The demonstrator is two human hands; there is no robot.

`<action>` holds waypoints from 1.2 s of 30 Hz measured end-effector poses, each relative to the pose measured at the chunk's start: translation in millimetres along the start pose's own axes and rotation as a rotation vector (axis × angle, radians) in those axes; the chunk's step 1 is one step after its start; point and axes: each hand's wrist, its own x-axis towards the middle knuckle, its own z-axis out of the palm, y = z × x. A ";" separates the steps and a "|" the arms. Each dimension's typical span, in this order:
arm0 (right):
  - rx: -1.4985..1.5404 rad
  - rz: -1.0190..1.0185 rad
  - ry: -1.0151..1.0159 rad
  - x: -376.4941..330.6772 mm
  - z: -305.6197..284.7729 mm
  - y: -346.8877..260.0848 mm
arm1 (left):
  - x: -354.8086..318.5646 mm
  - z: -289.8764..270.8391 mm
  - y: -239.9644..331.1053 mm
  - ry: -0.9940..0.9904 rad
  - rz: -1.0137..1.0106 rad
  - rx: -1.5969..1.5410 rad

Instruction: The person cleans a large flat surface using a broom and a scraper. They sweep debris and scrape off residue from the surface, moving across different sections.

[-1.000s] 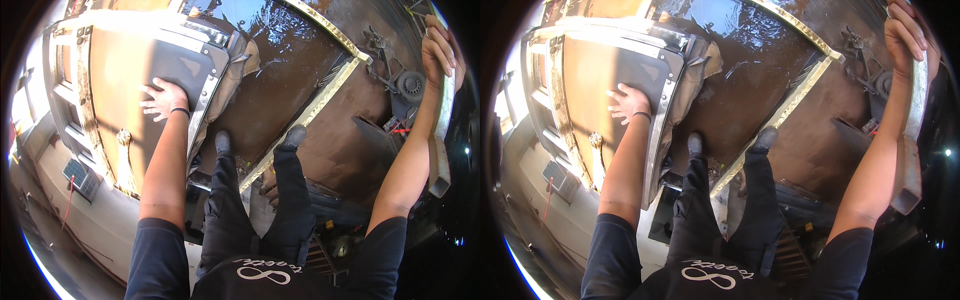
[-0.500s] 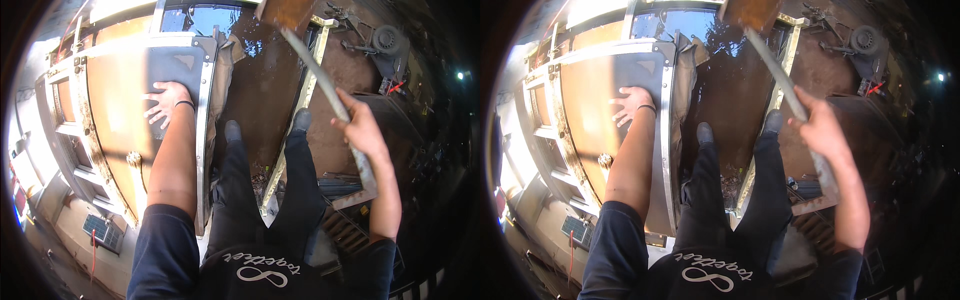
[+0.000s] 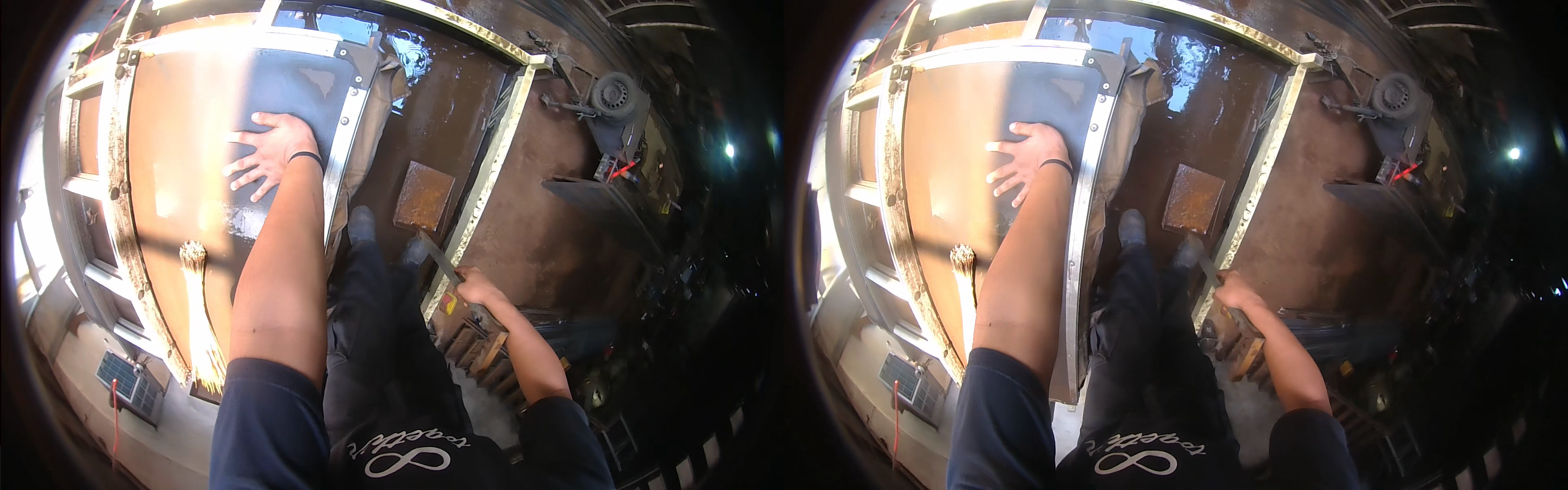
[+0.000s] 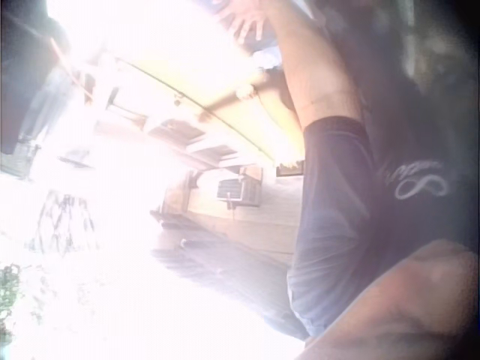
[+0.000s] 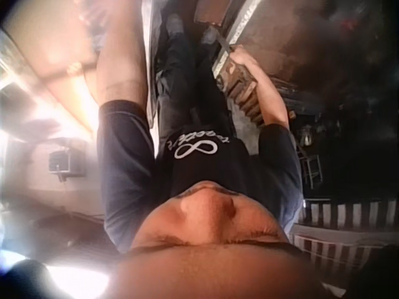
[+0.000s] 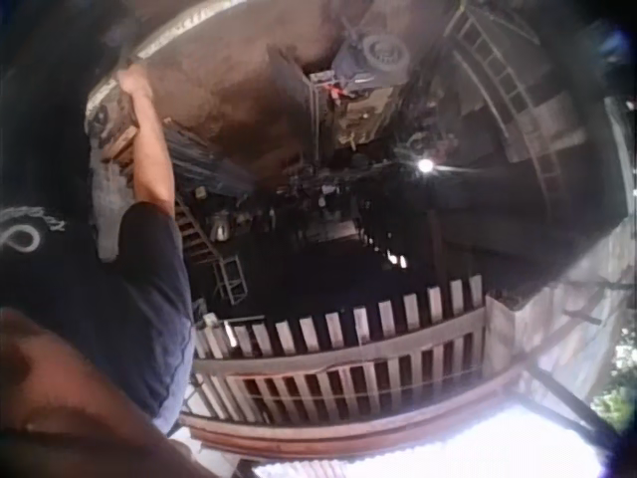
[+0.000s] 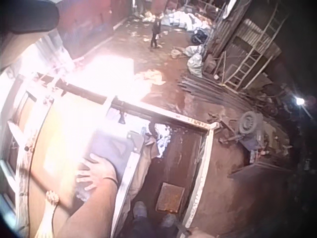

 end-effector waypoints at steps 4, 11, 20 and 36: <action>-0.025 -0.030 0.070 65.8 39.1 42.1 | -4.4 0.9 2.0 0.030 0.000 -0.030; 0.664 0.096 -0.044 75.7 73.5 86.9 | -19.5 1.7 3.3 0.008 -0.017 -0.095; 2.163 0.119 -0.524 118.2 143.6 120.3 | -6.4 0.7 -0.9 0.055 -0.030 -0.258; 2.017 -0.101 -0.608 174.5 -52.4 39.1 | -16.8 3.4 3.1 -0.007 0.024 -0.127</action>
